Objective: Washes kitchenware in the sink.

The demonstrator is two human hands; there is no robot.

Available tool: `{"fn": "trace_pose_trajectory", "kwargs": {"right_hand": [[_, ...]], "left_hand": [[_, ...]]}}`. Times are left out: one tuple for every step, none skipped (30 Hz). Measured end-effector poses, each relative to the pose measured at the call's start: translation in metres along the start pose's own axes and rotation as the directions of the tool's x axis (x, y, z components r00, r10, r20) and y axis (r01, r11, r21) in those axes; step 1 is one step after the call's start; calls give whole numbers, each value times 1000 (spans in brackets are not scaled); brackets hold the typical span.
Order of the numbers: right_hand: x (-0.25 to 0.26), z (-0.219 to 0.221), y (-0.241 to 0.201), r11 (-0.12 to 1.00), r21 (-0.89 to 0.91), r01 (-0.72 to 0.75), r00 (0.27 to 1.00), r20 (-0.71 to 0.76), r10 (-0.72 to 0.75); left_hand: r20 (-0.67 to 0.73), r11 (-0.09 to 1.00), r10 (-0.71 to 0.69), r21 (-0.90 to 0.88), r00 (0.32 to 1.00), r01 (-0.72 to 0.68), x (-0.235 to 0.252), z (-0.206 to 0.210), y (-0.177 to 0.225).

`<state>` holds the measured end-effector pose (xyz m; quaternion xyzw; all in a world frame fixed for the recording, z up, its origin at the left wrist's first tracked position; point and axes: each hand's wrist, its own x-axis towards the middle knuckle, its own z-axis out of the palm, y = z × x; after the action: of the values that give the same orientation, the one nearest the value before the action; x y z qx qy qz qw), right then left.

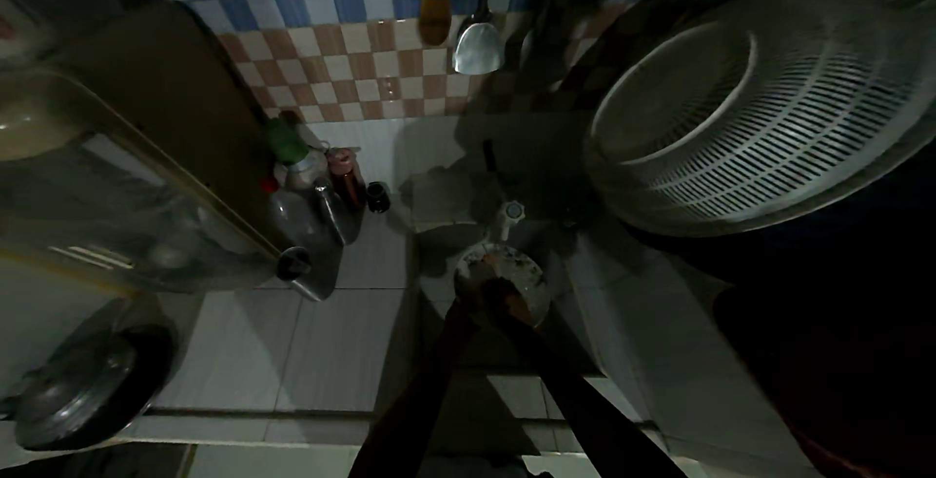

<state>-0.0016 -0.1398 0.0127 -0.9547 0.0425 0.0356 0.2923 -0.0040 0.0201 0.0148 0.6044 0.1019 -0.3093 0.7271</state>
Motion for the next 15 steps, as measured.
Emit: {"fn": "trace_pose_trajectory", "kwargs": {"right_hand": [[3,-3,1,999,22,-29,996,-87,31],[8,-5,0,997,49,-59,987,-148,65],[10,-8,-5,994,90,-67,986,-145,79],[8,-13,-15,992,118,-52,996,-71,61],[6,-20,-26,994,109,-13,1000,24,11],[7,-28,-33,995,90,35,995,88,-43],[10,-35,-33,997,63,41,991,121,-48],[13,-38,-25,999,46,-4,995,101,-1],[14,-41,-16,997,58,-60,998,29,58],[15,-49,-11,991,89,-105,992,-63,110],[18,-58,-9,981,140,-135,972,-174,159],[20,-72,-13,973,191,-127,943,-280,178],[20,-90,-25,968,229,-101,919,-351,178],[20,-109,-38,964,254,-82,905,-385,179],[22,-126,-49,966,251,-59,908,-388,156]], "left_hand": [[20,1000,18,20,1000,-18,3,-1,-6],[29,999,40,32,999,-41,6,-1,-10],[28,999,32,-7,999,-32,7,0,-13],[9,999,8,-39,1000,-8,6,0,-15],[-19,999,-8,-51,1000,7,4,2,-13],[-36,1000,-6,-22,999,6,-2,3,-6],[-47,1000,5,-4,999,-5,-6,5,0],[-52,1000,17,-21,999,-18,-8,5,1],[-65,994,-6,-109,998,-1,-10,6,1],[-76,982,-31,-188,997,16,-13,6,3],[-87,966,-50,-256,995,27,-14,6,7],[-86,955,-61,-296,994,33,-15,5,12],[-81,949,-62,-314,995,34,-16,4,15],[-77,948,-50,-317,996,23,-12,2,11],[-68,956,-27,-293,997,6,-11,0,7]]}}
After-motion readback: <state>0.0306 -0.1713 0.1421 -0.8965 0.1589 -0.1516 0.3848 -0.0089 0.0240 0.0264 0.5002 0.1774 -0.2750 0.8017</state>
